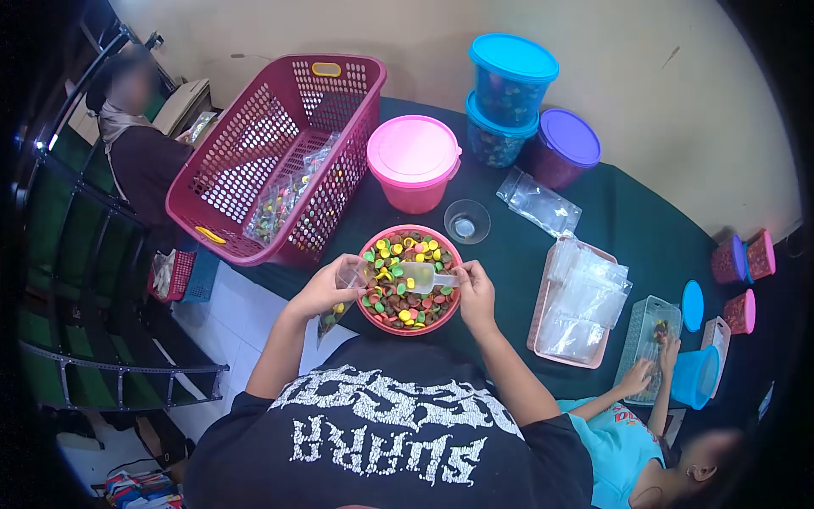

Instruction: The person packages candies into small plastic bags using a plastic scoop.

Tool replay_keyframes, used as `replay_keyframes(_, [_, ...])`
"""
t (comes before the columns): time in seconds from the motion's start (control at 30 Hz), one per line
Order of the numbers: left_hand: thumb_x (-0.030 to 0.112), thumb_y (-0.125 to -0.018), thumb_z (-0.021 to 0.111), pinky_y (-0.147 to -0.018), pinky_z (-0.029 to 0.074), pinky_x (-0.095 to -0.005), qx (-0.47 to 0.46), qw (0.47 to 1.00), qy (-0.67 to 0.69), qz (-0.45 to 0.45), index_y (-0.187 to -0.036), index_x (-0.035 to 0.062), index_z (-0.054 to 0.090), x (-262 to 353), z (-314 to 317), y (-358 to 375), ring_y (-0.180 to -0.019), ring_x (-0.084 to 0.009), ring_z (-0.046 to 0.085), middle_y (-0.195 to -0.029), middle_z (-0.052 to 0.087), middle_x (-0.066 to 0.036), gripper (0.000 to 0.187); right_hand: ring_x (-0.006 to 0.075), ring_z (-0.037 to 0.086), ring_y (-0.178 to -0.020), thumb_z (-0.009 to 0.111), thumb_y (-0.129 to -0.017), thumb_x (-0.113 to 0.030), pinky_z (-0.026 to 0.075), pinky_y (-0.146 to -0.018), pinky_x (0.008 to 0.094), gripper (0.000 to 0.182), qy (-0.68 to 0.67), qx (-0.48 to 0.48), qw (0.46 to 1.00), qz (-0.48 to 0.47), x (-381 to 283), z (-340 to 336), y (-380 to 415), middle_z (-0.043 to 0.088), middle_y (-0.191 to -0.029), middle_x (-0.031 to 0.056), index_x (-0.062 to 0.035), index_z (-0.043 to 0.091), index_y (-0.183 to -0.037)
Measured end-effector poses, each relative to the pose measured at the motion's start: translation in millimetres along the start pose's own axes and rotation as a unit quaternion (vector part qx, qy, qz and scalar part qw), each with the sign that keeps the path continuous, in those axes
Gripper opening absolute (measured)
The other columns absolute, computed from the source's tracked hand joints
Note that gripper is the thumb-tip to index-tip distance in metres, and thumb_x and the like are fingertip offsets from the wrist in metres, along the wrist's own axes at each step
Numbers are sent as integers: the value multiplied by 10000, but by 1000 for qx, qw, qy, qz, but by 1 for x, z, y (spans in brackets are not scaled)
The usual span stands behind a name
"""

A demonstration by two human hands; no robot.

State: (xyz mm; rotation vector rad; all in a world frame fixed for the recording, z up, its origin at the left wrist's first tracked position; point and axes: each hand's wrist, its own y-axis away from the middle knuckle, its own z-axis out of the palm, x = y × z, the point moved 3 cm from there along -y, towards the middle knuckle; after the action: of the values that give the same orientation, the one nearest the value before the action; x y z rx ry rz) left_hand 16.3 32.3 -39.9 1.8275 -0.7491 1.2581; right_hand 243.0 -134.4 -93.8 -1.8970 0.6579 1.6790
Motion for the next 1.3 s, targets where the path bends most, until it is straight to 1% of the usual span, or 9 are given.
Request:
replay_keyframes(0.47, [176,-664,763,-943,441,-387,81,927,-343,127,-1241,0,480,44,30,11,-1108,-314,548,-1170,566,-169,666,84,530,-814,498,-963,-142,426,-761,248,156,-39,-83,995,32,-78,-12,-17,586,-824,23,-24,574,-896])
replay_keyframes(0.63, [132,-660,749,-942,435,-352,-6,974,-189,123,-1272,-7,451,57,43,8,-1113,-265,557,-1163,567,-172,695,98,482,-712,535,-926,-84,355,-672,250,88,82,-126,988,-20,-149,1,-16,569,-777,30,-29,574,-869])
replay_keyframes(0.7, [136,-669,753,-932,437,-329,-42,985,-118,118,-1279,4,451,63,40,1,-1087,-213,564,-1149,574,-137,694,195,521,-730,629,-844,-90,382,-755,329,52,311,-166,900,-255,-191,7,-12,588,-738,56,-55,594,-861])
replay_keyframes(0.8, [198,-665,781,-880,461,-308,-217,966,126,68,-1284,19,444,72,41,-6,-1015,-169,579,-1125,578,-87,727,201,487,-693,698,-759,-83,348,-725,349,124,284,-225,820,-442,-232,14,-6,577,-723,8,-88,602,-837])
replay_keyframes(0.9, [206,-655,784,-866,463,-318,-339,911,230,49,-1296,4,426,77,40,-6,-994,-182,581,-1121,566,-99,761,180,485,-693,725,-718,-74,340,-716,337,167,276,-232,797,-484,-255,11,-4,575,-725,-25,-109,605,-828])
replay_keyframes(1.07, [263,-658,777,-730,495,-318,-402,869,277,82,-1263,-19,430,67,54,-9,-912,-200,577,-1025,542,-107,753,198,496,-717,709,-711,-28,347,-718,350,165,246,-291,797,-469,-252,10,-7,552,-723,4,-101,619,-828])
replay_keyframes(1.13, [264,-670,768,-726,493,-312,-380,861,321,107,-1255,-19,429,61,46,-11,-898,-193,572,-1007,535,-100,733,208,507,-716,685,-705,19,382,-674,344,172,250,-152,831,-473,-253,-20,-14,552,-742,46,-74,625,-837])
replay_keyframes(1.23, [229,-719,739,-695,484,-283,-250,840,453,164,-1197,16,469,55,23,-3,-813,-157,570,-965,538,-79,589,112,547,-697,521,-930,-49,450,-662,259,88,153,13,953,-259,-223,-70,-36,582,-769,54,10,580,-903])
replay_keyframes(1.3, [125,-710,744,-823,487,-306,-157,942,241,171,-1243,42,470,61,11,20,-934,-149,572,-1030,567,-74,604,114,525,-727,522,-941,-109,436,-675,266,139,170,68,970,-161,-165,-83,-66,560,-735,67,16,548,-886])
